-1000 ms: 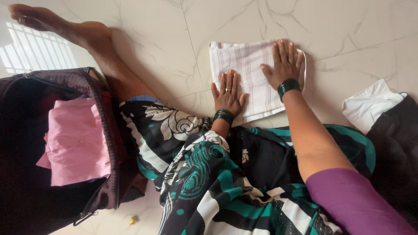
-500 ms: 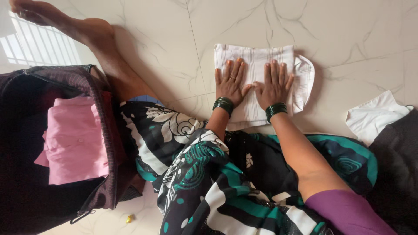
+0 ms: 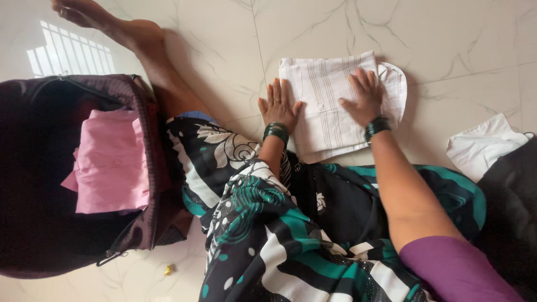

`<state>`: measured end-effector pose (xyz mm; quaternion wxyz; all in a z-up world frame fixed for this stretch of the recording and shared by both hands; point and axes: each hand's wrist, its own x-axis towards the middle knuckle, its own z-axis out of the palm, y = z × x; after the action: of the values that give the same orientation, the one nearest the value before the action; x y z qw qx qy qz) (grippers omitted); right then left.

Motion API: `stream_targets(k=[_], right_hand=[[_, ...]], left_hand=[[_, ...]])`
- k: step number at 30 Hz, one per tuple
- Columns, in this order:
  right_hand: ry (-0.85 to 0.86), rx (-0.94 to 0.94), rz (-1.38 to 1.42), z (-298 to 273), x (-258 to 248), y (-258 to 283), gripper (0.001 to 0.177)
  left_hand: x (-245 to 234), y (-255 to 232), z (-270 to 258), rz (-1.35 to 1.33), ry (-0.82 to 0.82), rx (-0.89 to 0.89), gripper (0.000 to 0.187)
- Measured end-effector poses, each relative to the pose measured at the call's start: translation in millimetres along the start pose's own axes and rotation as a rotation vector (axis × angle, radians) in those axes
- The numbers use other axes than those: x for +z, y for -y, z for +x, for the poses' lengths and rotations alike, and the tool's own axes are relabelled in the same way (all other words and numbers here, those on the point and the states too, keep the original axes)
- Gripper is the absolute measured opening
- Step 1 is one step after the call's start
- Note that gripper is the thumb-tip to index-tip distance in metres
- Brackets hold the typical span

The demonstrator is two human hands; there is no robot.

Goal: The person sits on the floor and folds a white striped shirt by hand, smoothing it out and folding it into a compact rectangle. The folded shirt is then placed into a dark bag containing other clothes. The person then picks up a pair of black trousers and begins to unfold and smooth them out.

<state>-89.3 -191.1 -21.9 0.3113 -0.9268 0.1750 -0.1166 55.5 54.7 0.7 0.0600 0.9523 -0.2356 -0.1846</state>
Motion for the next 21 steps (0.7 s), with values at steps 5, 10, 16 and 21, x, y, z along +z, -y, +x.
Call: stream_targets(k=[5,10,16,21], right_hand=[[-0.311,0.419,0.714,-23.7,-49.6,-5.4,0.062],[-0.194,0.471,1.281,-68.3,-129.3,40.6,0.071],[-0.138,0.552,1.288,-121.6,-137.2,25.3,0.075],[-0.17,0.587,1.241,-112.0,-132.3,11.5,0.068]], left_hand=[[28.0,-1.4,-55.8,-0.414,-0.119,-0.178,0.069],[32.4,-7.1,-27.6,-0.597,-0.135,-0.383,0.061],[73.6,-7.4,19.8,-0.732,-0.173,-0.366,0.067],[36.5,-34.6,48.9,-0.701,-0.297,-0.17,0.061]])
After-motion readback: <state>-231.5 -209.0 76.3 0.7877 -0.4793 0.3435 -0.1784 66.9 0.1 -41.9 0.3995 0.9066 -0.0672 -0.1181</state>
